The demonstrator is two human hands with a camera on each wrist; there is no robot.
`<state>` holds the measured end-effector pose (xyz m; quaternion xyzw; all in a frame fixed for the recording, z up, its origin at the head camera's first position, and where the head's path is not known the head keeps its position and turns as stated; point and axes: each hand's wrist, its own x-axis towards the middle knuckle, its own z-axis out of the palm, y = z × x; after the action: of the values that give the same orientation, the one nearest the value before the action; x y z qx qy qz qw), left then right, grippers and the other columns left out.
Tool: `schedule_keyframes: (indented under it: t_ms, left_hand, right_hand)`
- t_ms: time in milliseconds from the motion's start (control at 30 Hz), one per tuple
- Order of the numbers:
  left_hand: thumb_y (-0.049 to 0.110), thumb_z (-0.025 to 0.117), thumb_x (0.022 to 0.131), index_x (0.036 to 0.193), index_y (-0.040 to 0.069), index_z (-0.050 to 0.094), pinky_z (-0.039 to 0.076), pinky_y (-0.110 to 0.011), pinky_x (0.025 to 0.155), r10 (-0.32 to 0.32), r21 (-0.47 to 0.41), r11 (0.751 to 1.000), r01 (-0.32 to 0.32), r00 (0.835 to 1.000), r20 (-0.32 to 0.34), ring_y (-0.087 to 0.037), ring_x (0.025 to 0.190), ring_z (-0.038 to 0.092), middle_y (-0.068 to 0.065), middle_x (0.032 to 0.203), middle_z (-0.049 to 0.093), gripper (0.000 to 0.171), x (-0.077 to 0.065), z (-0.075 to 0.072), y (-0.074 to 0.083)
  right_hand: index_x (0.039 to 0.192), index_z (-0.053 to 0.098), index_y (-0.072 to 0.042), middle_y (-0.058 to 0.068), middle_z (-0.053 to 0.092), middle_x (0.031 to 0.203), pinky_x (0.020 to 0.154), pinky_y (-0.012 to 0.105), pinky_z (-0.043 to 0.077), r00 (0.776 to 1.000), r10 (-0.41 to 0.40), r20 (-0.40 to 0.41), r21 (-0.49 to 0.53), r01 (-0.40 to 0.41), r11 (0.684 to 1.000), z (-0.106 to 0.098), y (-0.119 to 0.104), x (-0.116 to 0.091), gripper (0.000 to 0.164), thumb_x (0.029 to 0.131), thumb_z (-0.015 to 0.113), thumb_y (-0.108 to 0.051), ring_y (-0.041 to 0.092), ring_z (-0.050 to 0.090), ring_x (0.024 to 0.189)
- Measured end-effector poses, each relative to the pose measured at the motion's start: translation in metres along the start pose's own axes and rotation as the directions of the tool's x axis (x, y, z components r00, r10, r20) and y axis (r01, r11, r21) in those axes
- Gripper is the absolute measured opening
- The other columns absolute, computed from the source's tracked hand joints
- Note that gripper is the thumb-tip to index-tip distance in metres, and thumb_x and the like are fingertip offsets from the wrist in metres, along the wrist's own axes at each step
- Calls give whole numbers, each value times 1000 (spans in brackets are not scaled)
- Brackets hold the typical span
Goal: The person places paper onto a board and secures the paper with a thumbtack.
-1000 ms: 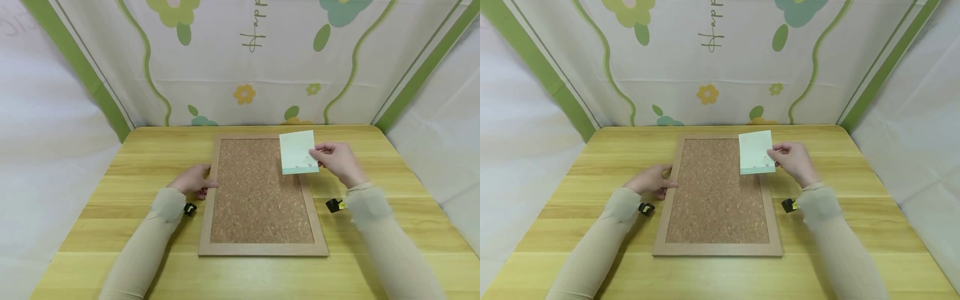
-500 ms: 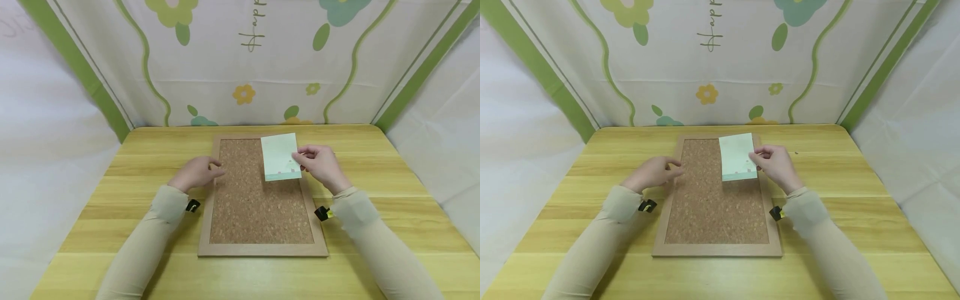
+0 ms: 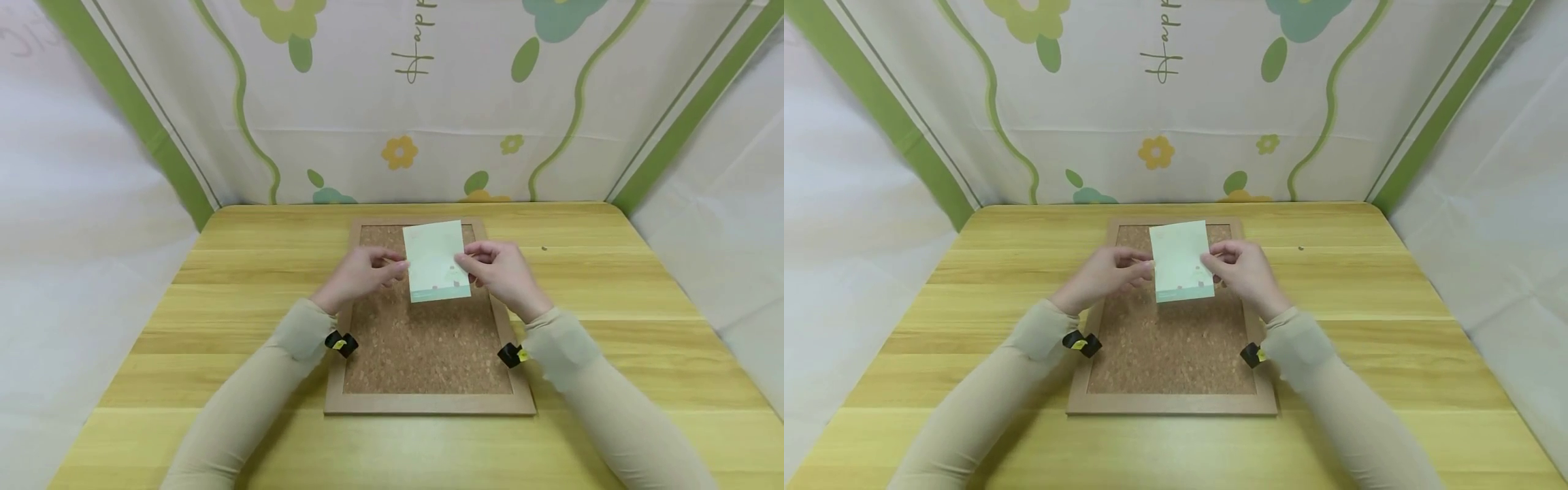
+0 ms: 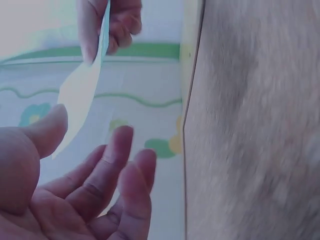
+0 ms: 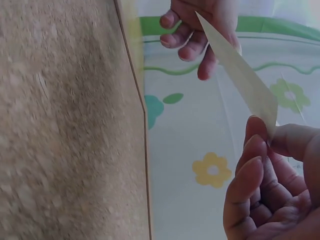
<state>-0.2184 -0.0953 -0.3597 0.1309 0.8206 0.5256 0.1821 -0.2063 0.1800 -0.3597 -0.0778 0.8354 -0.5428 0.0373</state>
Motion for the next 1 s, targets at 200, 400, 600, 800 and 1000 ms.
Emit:
schedule_keyframes:
  t_ms: [200,400,600,800,1000]
  left_hand:
    - [41,71,91,106,11,75,55,-50,84,-8,5,1000,8,1000,24,-36,90,68,-15,100,73,33,3,6,-6]
    - [37,73,91,88,12,76,56,-47,79,0,24,1000,-1,1000,28,-30,78,69,-12,88,72,25,2,7,-16]
    - [38,72,92,86,14,76,55,-44,74,-24,76,997,22,999,30,-29,74,68,-6,84,72,24,-3,5,-23]
    - [35,72,92,86,14,76,55,-41,73,-44,91,995,40,998,46,-29,70,67,-4,84,72,23,-5,3,-27]
    - [31,72,92,86,13,76,56,-38,70,-51,124,991,43,997,57,-29,68,68,-6,82,73,20,-5,3,-31]
  right_hand:
    - [106,71,-4,9,69,79,57,32,53,1000,-3,17,19,3,1000,12,3,0,33,93,71,-34,36,62,73]
    - [103,71,-4,9,69,82,62,35,55,999,-5,52,-28,7,1000,18,7,-1,29,94,70,-32,39,63,80]
    - [102,75,-5,8,71,87,65,36,56,997,-20,77,-100,28,995,22,12,-1,24,95,69,-28,32,67,81]
    - [103,76,-6,8,73,93,74,45,56,994,18,107,-133,-4,991,26,16,0,26,95,70,-29,31,68,85]
    - [101,77,-9,5,72,98,72,35,52,992,46,116,-196,-23,980,30,19,2,23,94,71,-30,23,63,86]
